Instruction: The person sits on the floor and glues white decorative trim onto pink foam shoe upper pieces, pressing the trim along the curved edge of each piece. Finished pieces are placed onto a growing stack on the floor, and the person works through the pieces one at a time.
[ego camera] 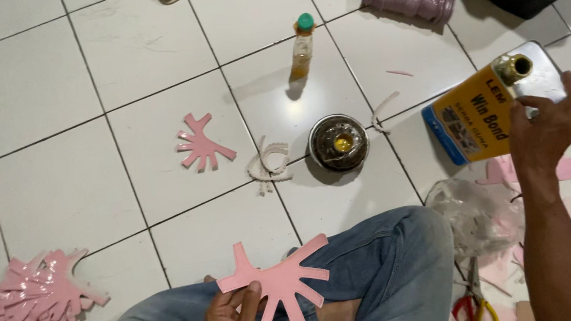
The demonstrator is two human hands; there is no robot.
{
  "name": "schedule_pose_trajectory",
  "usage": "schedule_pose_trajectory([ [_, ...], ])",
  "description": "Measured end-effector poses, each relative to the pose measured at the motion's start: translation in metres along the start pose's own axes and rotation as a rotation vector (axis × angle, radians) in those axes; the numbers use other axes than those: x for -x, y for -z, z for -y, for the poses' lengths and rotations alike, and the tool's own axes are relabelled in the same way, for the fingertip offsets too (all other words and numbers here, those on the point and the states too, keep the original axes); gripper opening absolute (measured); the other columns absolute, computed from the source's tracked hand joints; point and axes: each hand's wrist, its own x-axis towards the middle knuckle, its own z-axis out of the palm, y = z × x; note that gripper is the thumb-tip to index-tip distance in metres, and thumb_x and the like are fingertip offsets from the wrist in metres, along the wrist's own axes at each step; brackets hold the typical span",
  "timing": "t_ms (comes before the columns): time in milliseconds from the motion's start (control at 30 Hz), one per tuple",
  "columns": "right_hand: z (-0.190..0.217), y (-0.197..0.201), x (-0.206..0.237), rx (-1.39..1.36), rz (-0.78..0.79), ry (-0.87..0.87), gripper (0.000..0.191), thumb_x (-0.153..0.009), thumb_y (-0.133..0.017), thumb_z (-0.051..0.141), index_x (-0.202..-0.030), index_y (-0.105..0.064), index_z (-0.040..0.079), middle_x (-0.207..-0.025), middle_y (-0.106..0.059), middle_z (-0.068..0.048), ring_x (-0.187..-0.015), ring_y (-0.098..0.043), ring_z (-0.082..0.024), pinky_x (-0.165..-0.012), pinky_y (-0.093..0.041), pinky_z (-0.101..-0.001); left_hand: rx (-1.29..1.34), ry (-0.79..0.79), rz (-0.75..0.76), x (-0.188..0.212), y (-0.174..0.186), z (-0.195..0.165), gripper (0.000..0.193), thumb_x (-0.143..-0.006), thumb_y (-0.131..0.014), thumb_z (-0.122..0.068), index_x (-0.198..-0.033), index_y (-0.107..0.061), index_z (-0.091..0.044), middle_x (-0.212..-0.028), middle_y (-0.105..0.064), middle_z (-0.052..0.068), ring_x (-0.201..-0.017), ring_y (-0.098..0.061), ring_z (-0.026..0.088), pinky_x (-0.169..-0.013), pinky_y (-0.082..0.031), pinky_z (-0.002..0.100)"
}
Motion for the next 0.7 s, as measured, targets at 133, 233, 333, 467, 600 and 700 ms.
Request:
schedule_pose_trajectory([
  [133, 0.013, 0.003, 0.007, -0.005, -0.032, 0.018, 0.036, -0.093, -0.069, -0.002, -0.127, -0.056, -0.002, -0.161, -0.041, -0.018, -0.159, -0.024, -0.04, -0.13, -0.022, -0.0559, 0.07, -0.089, 0.061, 0.002, 0.007, 0.003, 0.029, -0.094, -0.07, -0.013, -0.11, -0.071, 0.011, -0.093, -0.079, 0.021, -0.084, -0.074, 0.02, -0.078, -0.06, 0.037],
  [233, 0.056, 0.003, 0.029, -0.304, -0.114, 0.157, 0.061, -0.107, -0.077, 0.001, -0.155, -0.04, 0.0, -0.144, -0.052, -0.016, -0.139, -0.051, -0.029, -0.119, -0.048, -0.0415, 0.05, -0.129, 0.055, -0.001, 0.012, 0.003, 0.027, -0.096, -0.069, -0.012, -0.111, -0.069, 0.009, -0.094, -0.079, 0.018, -0.087, -0.074, 0.019, -0.079, -0.06, 0.035],
  [333, 0.128, -0.021, 0.062, -0.598, -0.019, 0.281, 0.069, -0.097, -0.079, 0.002, -0.154, -0.04, 0.004, -0.12, -0.069, -0.015, -0.105, -0.069, -0.024, -0.091, -0.058, -0.0331, 0.123, -0.114, 0.077, -0.003, 0.015, -0.004, 0.032, -0.092, -0.067, -0.011, -0.122, -0.067, -0.001, -0.099, -0.078, 0.013, -0.092, -0.072, 0.016, -0.081, -0.059, 0.034],
  [467, 0.222, -0.072, 0.089, -0.851, 0.56, -0.043, 0.068, -0.093, -0.075, 0.012, -0.151, -0.042, 0.004, -0.104, -0.073, -0.012, -0.093, -0.072, -0.023, -0.083, -0.06, -0.0371, 0.161, -0.107, 0.079, -0.005, 0.018, -0.013, 0.027, -0.094, -0.064, -0.012, -0.116, -0.069, 0.003, -0.102, -0.077, 0.013, -0.094, -0.073, 0.016, -0.082, -0.059, 0.035],
  [600, 0.28, -0.11, 0.092, -0.71, 0.539, 0.224, 0.077, -0.084, -0.081, 0.009, -0.148, -0.039, -0.001, -0.102, -0.072, -0.019, -0.091, -0.069, -0.033, -0.079, -0.055, -0.0439, 0.211, -0.122, 0.106, -0.012, 0.021, -0.013, 0.025, -0.099, -0.062, -0.015, -0.109, -0.07, 0.007, -0.097, -0.078, 0.014, -0.09, -0.074, 0.017, -0.083, -0.062, 0.035],
  [700, 0.299, -0.123, 0.094, -0.515, 0.609, 0.312, 0.083, -0.075, -0.081, 0.004, -0.146, -0.039, -0.004, -0.104, -0.071, -0.021, -0.091, -0.065, -0.039, -0.077, -0.052, -0.0481, 0.203, -0.151, 0.086, -0.017, 0.027, -0.012, 0.025, -0.1, -0.062, -0.015, -0.108, -0.072, 0.007, -0.094, -0.077, 0.013, -0.085, -0.072, 0.016, -0.079, -0.061, 0.035],
])
